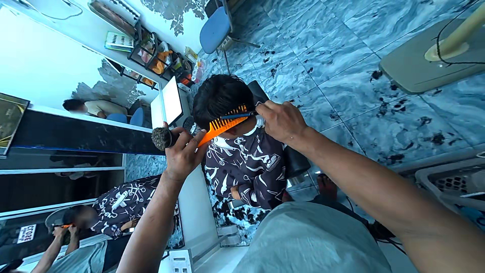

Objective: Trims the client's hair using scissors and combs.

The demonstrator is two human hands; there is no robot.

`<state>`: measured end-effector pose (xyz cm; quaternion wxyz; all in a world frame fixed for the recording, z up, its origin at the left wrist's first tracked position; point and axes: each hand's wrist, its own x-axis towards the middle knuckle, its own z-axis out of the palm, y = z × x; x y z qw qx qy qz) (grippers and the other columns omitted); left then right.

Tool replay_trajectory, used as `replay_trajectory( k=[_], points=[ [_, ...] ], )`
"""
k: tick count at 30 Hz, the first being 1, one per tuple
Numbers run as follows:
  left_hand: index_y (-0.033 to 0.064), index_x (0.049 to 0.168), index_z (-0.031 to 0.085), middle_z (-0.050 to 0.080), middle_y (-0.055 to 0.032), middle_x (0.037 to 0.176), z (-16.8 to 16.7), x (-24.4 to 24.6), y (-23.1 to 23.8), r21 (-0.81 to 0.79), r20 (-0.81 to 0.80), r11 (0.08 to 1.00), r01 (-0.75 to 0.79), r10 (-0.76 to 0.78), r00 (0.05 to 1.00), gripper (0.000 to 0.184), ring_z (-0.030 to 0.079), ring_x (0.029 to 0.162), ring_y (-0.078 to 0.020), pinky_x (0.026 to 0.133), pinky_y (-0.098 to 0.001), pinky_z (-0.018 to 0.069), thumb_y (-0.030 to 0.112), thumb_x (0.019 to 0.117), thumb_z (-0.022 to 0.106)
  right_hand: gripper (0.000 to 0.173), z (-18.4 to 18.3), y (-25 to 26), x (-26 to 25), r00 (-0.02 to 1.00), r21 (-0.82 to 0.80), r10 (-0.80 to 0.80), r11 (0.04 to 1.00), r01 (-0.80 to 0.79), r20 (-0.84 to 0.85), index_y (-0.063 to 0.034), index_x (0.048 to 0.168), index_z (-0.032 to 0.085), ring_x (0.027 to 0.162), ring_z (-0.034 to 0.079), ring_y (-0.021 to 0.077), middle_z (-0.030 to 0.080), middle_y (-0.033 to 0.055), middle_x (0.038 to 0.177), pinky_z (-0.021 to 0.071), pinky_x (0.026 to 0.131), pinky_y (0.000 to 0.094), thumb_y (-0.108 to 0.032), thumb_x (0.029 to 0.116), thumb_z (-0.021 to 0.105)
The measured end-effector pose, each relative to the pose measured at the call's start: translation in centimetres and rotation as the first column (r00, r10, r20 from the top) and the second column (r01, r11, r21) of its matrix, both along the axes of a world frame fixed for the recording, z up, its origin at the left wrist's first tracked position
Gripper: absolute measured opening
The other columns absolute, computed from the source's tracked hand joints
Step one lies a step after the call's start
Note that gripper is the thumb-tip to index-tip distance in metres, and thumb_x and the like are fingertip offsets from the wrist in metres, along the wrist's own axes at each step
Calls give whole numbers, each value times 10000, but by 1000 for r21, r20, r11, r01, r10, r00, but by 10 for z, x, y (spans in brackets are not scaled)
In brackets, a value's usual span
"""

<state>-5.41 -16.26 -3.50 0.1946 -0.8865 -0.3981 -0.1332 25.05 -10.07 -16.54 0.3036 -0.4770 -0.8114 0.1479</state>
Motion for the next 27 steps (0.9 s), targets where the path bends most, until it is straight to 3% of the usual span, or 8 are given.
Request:
replay_trajectory(
  k=[5, 7, 9, 13, 18, 21, 24, 27],
  points=[
    [92, 1214, 742, 617, -101, 836, 1, 9, -6, -87, -56, 996, 3, -8, 998, 353, 624, 906, -283, 1105, -617, 360, 332, 958, 709, 278, 0, 2, 1, 998, -32, -25, 999, 23, -58, -77, 1175, 674, 904, 689, 364, 665, 168, 1078, 543, 687, 539, -19, 918, 589],
    [117, 1171, 763, 688, -84, 816, -9, 16, -16, -223, -197, 975, 11, -57, 979, 409, 673, 778, -268, 777, -523, 556, 435, 995, 576, 281, -4, 4, 6, 975, -182, -103, 981, 67, -197, -76, 1179, 680, 882, 711, 352, 697, 150, 1069, 583, 696, 565, -50, 915, 589],
    [102, 1079, 769, 684, -69, 765, -27, 20, -28, -349, -146, 937, 11, -66, 987, 402, 669, 698, -240, 623, -451, 554, 390, 1053, 491, 325, -15, 8, 15, 927, -372, -216, 924, 92, -308, -45, 1229, 619, 958, 712, 330, 706, 150, 1070, 580, 814, 574, -125, 914, 627],
    [-18, 1045, 696, 633, -83, 701, -40, 46, -28, -391, 195, 867, -309, 407, 893, 411, 610, 580, -178, 570, -388, 556, 271, 1101, 410, 288, -47, 14, 28, 878, -536, -371, 828, 166, -302, -19, 1182, 587, 885, 695, 392, 687, 198, 949, 547, 728, 619, -98, 907, 622],
    [124, 1287, 720, 663, -114, 895, -50, 37, -31, -248, -211, 938, -244, 194, 958, 425, 667, 781, -274, 646, -457, 561, 429, 1036, 562, 307, -66, 22, 28, 935, -417, -243, 901, 119, -258, -42, 1250, 620, 1031, 694, 389, 685, 186, 1159, 563, 851, 612, -128, 955, 631],
    [128, 1246, 740, 682, -109, 893, -33, 27, -27, -112, -197, 975, -194, 170, 966, 343, 665, 967, -301, 1090, -581, 408, 347, 1001, 642, 264, -65, 21, 23, 996, -76, -50, 996, 44, -75, -59, 1141, 683, 958, 694, 406, 683, 199, 1081, 526, 722, 597, 49, 923, 582],
    [117, 1229, 746, 639, -95, 822, -18, 27, -16, -22, -156, 987, -156, 151, 976, 316, 638, 943, -299, 1135, -624, 316, 298, 980, 679, 243, -50, 23, 11, 999, 22, 31, 999, -31, -10, -70, 1140, 651, 1083, 633, 404, 633, 191, 1143, 494, 769, 579, -45, 899, 657],
    [114, 1226, 745, 618, -90, 820, -11, 30, -12, 10, -135, 992, -125, 125, 983, 315, 625, 926, -289, 1125, -639, 308, 283, 962, 710, 226, -46, 22, 6, 997, 56, 49, 997, -45, -62, -61, 1143, 667, 980, 677, 379, 667, 188, 1083, 510, 751, 551, -18, 928, 612]
  ],
)
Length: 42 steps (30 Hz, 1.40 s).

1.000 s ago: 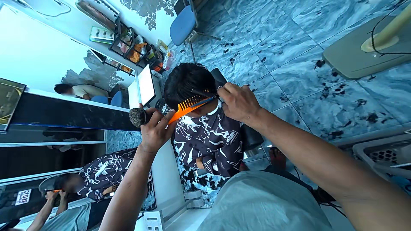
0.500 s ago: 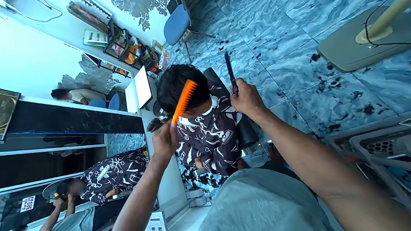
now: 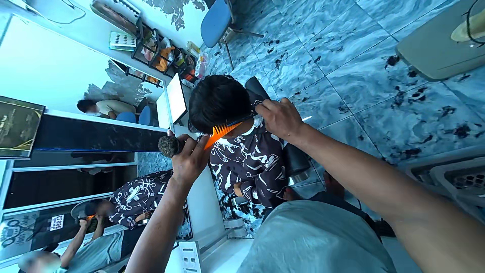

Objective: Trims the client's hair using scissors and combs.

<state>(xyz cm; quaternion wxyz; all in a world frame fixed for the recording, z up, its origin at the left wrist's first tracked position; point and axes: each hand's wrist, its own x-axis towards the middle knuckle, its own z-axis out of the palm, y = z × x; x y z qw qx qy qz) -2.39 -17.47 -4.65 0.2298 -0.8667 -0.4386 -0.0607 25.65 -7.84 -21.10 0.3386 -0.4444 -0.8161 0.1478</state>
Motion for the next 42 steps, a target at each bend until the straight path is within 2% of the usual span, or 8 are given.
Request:
replay_trajectory(
  k=[7, 11, 14, 16, 18, 23, 38, 42],
  points=[
    [88, 1214, 739, 623, -100, 830, 2, 1, -3, -65, -16, 996, 53, -54, 998, 327, 629, 906, -289, 1116, -619, 346, 291, 960, 707, 249, -4, -4, -3, 997, -56, -12, 998, 8, -71, -63, 1153, 671, 937, 701, 377, 684, 182, 1108, 542, 738, 563, -18, 924, 587],
    [37, 888, 678, 645, -112, 730, 22, -15, -12, -340, -49, 940, 17, -36, 998, 474, 657, 641, -276, 565, -479, 550, 488, 983, 563, 315, 2, -20, 7, 836, -544, -221, 832, -107, -502, -45, 1228, 628, 1007, 712, 278, 700, 125, 1169, 610, 821, 495, -42, 915, 607],
    [-99, 1088, 609, 661, -227, 881, 43, -22, 37, -384, 299, 885, -265, 390, 871, 628, 663, 783, -326, 716, -536, 556, 512, 944, 631, 211, 16, -43, 4, 399, -691, -566, 542, -479, -721, -117, 1086, 558, 929, 703, 251, 728, 52, 1025, 586, 700, 511, -64, 891, 498],
    [-44, 1429, 493, 648, -222, 1272, 33, -31, 82, -540, 504, 824, -173, 481, 718, 814, 659, 1117, -254, 967, -433, 551, 494, 877, 754, 122, 28, -57, -18, 321, -705, -660, 463, -537, -679, -164, 1029, 590, 538, 564, 156, 520, -31, 629, 549, 516, 435, -193, 938, 514],
    [20, 1524, 411, 585, -145, 1448, 18, -40, 113, -669, 574, 743, 18, 502, 647, 899, 616, 1255, -181, 1043, -366, 531, 394, 821, 827, 272, 35, -68, -41, 376, -728, -650, 431, -533, -660, -196, 1295, 629, 402, 371, 104, 345, -51, 576, 442, 394, 324, -250, 1058, 506],
    [19, 1285, 553, 690, -100, 1108, 5, -44, 134, -722, 520, 686, 90, 453, 724, 655, 681, 986, -145, 907, -376, 570, 359, 812, 852, 528, 44, -77, -85, 385, -760, -671, 446, -473, -634, -249, 1599, 378, 395, 354, 106, 323, -34, 588, 420, 369, 300, -183, 1086, 484],
    [59, 1259, 567, 688, -125, 1087, -8, -52, 145, -685, 464, 724, -77, 516, 720, 785, 687, 1025, -246, 935, -532, 550, 692, 822, 721, 541, 50, -58, -90, 448, -805, -671, 455, -381, -591, -296, 1592, 391, 417, 393, 135, 347, -28, 608, 472, 395, 356, -194, 1071, 496],
    [24, 1188, 625, 657, -163, 893, 26, -42, 76, -562, 573, 784, -262, 598, 560, 671, 666, 802, -296, 751, -567, 547, 614, 1066, 329, 427, 36, -110, -35, 514, -864, -695, 402, -303, -504, -256, 1512, 472, 543, 548, 158, 566, 51, 772, 517, 487, 331, -251, 1086, 499]
  ],
)
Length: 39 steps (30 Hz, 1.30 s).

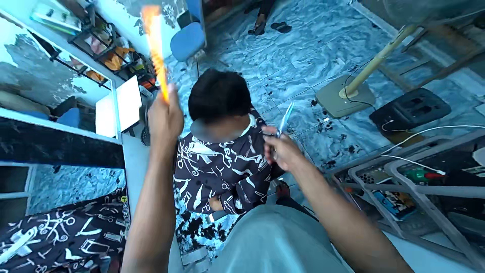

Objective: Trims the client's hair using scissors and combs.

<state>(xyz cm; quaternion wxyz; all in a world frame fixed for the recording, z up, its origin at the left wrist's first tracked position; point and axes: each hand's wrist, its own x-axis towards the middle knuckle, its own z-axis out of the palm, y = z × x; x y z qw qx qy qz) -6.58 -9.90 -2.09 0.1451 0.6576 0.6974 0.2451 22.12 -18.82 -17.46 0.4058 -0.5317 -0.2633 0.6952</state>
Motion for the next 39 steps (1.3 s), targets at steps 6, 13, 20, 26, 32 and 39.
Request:
replay_trajectory(
  k=[6, 13, 20, 26, 32, 39],
  points=[
    [5, 1348, 474, 642, -155, 813, -61, 132, -60, -262, 144, 965, 26, 12, 990, 426, 670, 637, -278, 623, -503, 612, 344, 1130, 339, 448, -42, -31, 71, 973, -175, -229, 960, 219, -40, -78, 1468, 406, 797, 721, 307, 661, 162, 1000, 618, 585, 432, -30, 1032, 498],
    [75, 1307, 635, 721, -207, 864, -39, 143, -93, -467, -470, 883, 56, -301, 829, 384, 719, 819, -430, 724, -646, 556, 328, 1080, 458, 512, -67, -36, 137, 915, -211, -381, 913, 349, -131, -108, 1510, 329, 1017, 715, 347, 652, 166, 1198, 631, 753, 520, -17, 1014, 419],
    [80, 1238, 629, 672, -201, 743, -28, 130, -52, -220, -624, 975, 28, -163, 764, 302, 683, 692, -449, 592, -639, 525, 274, 1069, 472, 530, -57, 1, 125, 933, -122, -336, 939, 321, -129, -102, 1458, 393, 994, 726, 330, 670, 160, 1178, 638, 687, 473, 94, 983, 524],
    [193, 1268, 731, 722, -118, 880, -63, 97, -98, -121, -526, 912, 393, -395, 753, 421, 704, 706, -306, 581, -507, 566, 447, 1082, 452, 475, -43, 33, 106, 961, 168, -117, 983, 76, 250, -57, 1414, 490, 871, 735, 261, 698, 143, 1155, 621, 643, 409, 22, 964, 620],
    [175, 1297, 721, 687, -91, 983, -68, 11, -75, 55, -325, 928, 369, -333, 885, 402, 676, 834, -235, 720, -474, 585, 426, 988, 661, 332, 8, 80, 77, 545, 430, -134, 775, -463, 828, -53, 1321, 610, 970, 695, 395, 687, 202, 1124, 563, 810, 638, -34, 1001, 520],
    [147, 1262, 742, 626, -144, 859, -53, -47, -37, 338, -428, 815, 471, -313, 848, 369, 630, 841, -290, 905, -526, 503, 361, 962, 721, 338, 54, 100, 19, 165, 286, -290, 448, -847, 943, -91, 1164, 664, 1072, 635, 413, 636, 188, 1125, 515, 768, 591, -168, 847, 750]
  ],
)
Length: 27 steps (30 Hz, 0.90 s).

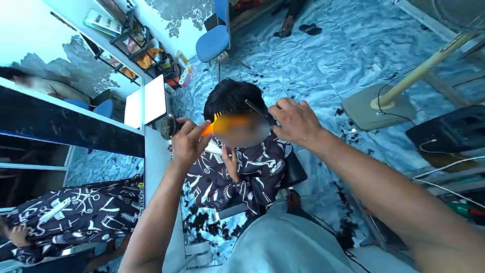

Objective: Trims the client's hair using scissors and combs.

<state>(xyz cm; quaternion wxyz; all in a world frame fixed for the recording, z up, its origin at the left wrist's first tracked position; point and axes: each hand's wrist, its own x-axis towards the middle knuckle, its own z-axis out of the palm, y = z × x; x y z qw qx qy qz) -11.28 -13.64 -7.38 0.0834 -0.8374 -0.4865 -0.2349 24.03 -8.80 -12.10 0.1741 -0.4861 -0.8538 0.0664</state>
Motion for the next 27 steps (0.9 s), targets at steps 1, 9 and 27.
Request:
replay_trajectory(
  k=[1, 9, 27],
  points=[
    [148, 1258, 744, 606, -137, 836, 1, -1, 5, 45, 2, 999, 30, -30, 1000, 365, 616, 862, -292, 1001, -567, 433, 355, 957, 731, 351, 6, 1, -5, 1000, 4, 1, 1000, -2, 10, -89, 1174, 658, 1068, 635, 410, 633, 187, 1122, 517, 770, 582, -176, 846, 749],
    [161, 1243, 750, 586, -94, 798, -5, -4, 10, 186, 20, 973, 139, -146, 989, 352, 607, 892, -264, 1125, -627, 300, 344, 943, 753, 311, 15, -3, -9, 999, -13, -43, 999, 42, -11, -71, 1179, 648, 1003, 656, 390, 630, 179, 1119, 537, 739, 554, -87, 869, 671],
    [122, 1216, 761, 609, -89, 774, 8, 5, 6, 221, -34, 962, 159, -155, 987, 348, 624, 878, -270, 1093, -582, 364, 336, 941, 751, 252, 30, 1, -10, 999, -8, -37, 999, 37, 5, -62, 1148, 663, 863, 696, 390, 664, 183, 1030, 564, 671, 557, 3, 912, 605]
  ],
)
